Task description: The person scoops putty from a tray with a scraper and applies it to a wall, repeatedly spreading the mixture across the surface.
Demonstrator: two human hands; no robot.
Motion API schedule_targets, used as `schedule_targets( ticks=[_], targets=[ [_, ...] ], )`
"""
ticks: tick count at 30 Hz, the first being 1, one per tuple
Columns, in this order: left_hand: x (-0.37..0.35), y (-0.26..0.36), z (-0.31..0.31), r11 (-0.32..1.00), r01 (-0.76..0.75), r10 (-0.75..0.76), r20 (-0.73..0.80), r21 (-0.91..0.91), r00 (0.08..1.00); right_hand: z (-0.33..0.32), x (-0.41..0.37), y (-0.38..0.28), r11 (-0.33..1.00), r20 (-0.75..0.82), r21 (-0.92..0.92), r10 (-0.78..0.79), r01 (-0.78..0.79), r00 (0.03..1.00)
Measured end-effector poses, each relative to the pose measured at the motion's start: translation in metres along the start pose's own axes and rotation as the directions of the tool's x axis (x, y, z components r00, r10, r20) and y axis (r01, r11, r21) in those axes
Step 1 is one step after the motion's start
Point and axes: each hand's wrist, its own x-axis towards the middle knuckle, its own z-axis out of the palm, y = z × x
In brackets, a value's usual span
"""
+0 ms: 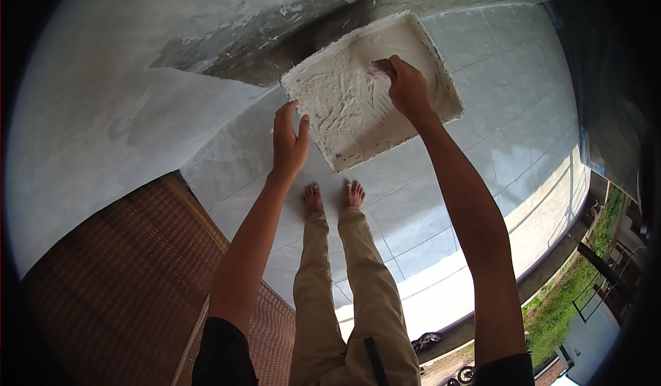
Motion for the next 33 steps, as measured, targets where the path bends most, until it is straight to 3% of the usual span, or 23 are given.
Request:
schedule_targets(
  ticks=[1, 3, 6, 15, 28, 30, 33],
  targets=[
    [-0.002, -0.004, 0.002, 1.000, 0.009, -0.009, 0.001, 0.006, 1.000, 0.002, 0.002, 0.000, 1.000, 0.000, 0.000, -0.005, 0.005, 1.000],
    [-0.004, -0.010, 0.005, 1.000, -0.007, 0.008, -0.021, 0.030, 1.000, 0.004, 0.005, -0.003, 0.980, 0.042, -0.192, -0.048, 0.055, 0.998],
    [-0.008, -0.019, 0.009, 0.999, -0.017, 0.018, -0.046, 0.038, 0.999, 0.004, 0.004, -0.005, 0.957, 0.072, -0.268, -0.093, 0.109, 0.993],
    [-0.015, -0.026, 0.009, 0.997, 0.076, -0.076, -0.005, 0.010, 0.997, 0.001, -0.001, 0.002, 0.909, 0.186, -0.337, -0.192, 0.246, 0.964],
    [-0.024, -0.032, 0.012, 0.995, 0.093, -0.091, 0.052, -0.032, 0.994, -0.008, -0.037, 0.013, 0.875, 0.376, -0.206, -0.342, 0.438, 0.861],
    [-0.024, -0.030, 0.012, 0.995, 0.096, -0.094, 0.052, -0.041, 0.994, -0.011, -0.038, 0.007, 0.856, 0.496, -0.183, -0.345, 0.484, 0.797],
    [-0.026, -0.028, 0.011, 0.993, 0.109, -0.106, 0.059, -0.053, 0.993, -0.011, -0.040, 0.003, 0.833, 0.547, -0.142, -0.384, 0.535, 0.744]
  ],
)
